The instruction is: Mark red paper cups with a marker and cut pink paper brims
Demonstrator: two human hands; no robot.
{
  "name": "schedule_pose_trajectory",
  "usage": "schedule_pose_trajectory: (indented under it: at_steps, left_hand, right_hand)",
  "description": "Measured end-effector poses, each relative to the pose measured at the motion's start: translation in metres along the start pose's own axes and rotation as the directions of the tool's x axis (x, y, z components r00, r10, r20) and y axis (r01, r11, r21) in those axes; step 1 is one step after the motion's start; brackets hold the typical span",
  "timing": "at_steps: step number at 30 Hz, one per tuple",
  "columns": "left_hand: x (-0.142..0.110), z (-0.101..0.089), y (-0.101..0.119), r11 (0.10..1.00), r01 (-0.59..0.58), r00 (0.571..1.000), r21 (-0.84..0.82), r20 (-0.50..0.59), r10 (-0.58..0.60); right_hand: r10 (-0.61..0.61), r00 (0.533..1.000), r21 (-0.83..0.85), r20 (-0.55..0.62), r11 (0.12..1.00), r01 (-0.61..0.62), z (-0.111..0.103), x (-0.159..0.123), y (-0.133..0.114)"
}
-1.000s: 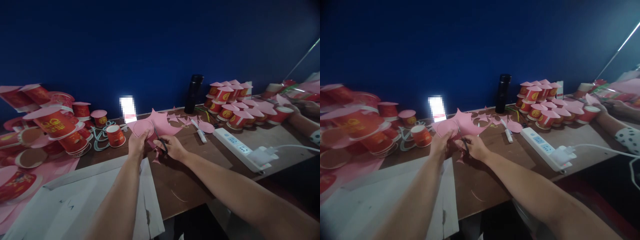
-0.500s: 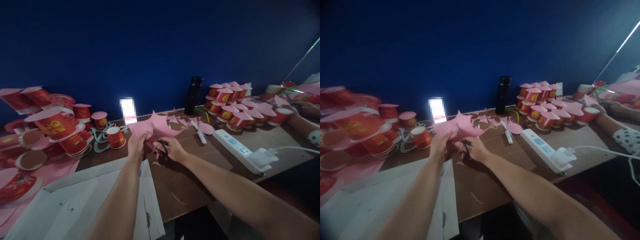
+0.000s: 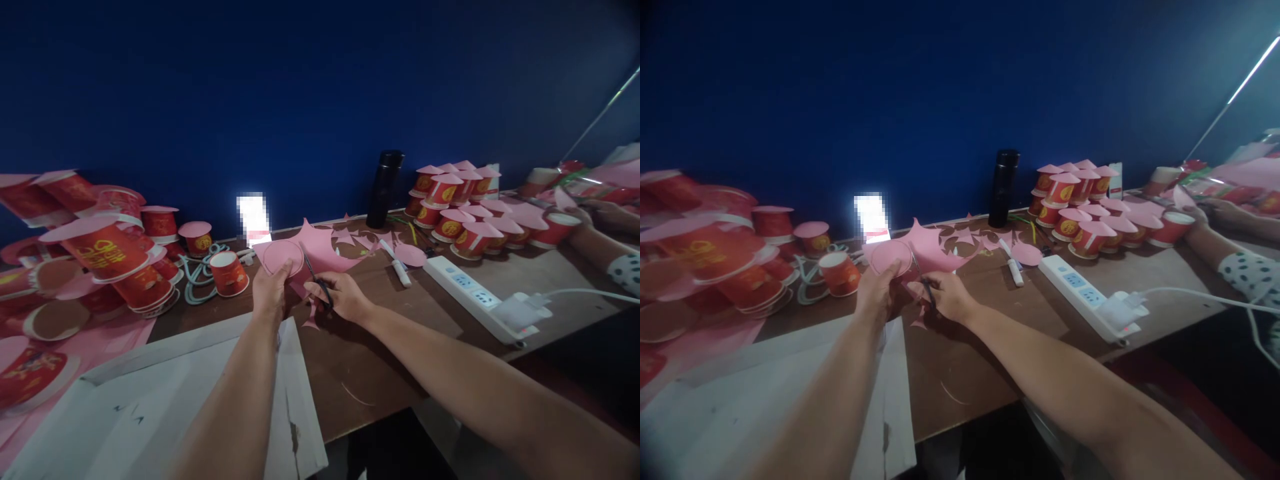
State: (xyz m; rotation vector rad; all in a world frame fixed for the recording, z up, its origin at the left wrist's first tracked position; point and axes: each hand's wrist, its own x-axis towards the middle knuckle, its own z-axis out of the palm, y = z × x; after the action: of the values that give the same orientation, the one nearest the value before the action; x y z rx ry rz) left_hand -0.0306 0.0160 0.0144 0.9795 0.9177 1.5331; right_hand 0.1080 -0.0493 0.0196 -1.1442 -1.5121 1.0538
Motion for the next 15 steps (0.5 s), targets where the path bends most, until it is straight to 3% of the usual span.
schedule_pose_trajectory:
  at_steps: [15]
  left_hand:
    - [-0.0024, 0.0021, 0.0052, 0.999, 0.037, 0.999, -0.029, -0.016, -0.037]
  right_hand:
    - [0.008, 1.0, 0.031, -0.008, 0.999, -0.008, 0.0002, 0.0003, 0.0024]
